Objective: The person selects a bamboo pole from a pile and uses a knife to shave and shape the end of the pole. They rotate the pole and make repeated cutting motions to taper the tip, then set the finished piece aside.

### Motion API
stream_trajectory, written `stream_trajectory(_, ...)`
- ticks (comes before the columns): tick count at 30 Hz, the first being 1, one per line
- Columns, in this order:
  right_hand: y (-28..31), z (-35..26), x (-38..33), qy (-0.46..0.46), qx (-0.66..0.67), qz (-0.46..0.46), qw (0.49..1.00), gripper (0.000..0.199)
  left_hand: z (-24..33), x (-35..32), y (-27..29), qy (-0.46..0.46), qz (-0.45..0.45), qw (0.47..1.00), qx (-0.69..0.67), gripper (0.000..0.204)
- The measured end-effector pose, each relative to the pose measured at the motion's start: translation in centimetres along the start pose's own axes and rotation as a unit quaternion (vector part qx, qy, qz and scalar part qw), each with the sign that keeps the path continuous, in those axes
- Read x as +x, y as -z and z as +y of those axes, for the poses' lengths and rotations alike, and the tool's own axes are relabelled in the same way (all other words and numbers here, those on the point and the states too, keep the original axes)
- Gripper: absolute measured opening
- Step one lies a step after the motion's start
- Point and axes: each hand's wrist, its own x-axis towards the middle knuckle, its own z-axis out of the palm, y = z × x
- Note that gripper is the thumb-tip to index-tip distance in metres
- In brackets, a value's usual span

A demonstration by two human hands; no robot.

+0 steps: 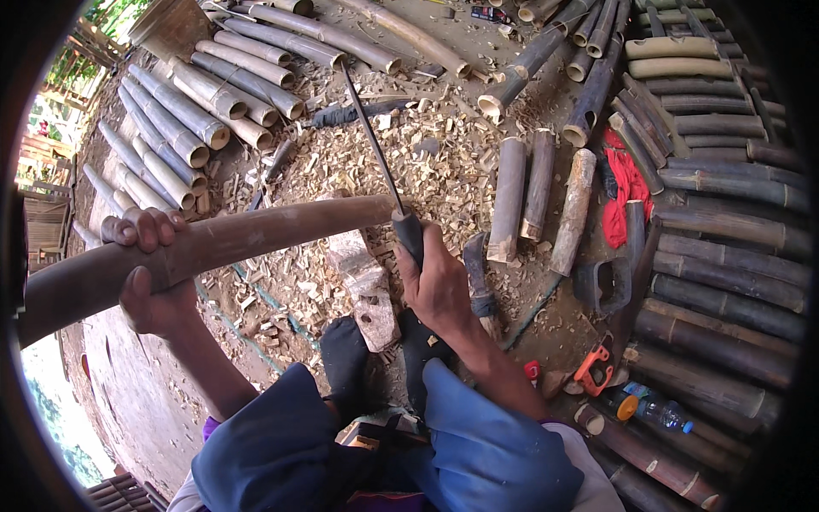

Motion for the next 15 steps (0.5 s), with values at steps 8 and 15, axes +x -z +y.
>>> stream_trajectory(8, -2.1, 2.9, 0.9, -0.104, -0.090, -0.102, 0.985, 0.035, -0.4, 0.3, -0.2, -0.001, -0.006, 1.000, -0.002, 0.046)
stream_trajectory(15, -1.4, 5.4, 0.5, -0.184, -0.077, -0.100, 0.975, 0.038, -0.8, 0.7, -0.5, 0.002, -0.002, 1.000, -0.016, 0.045)
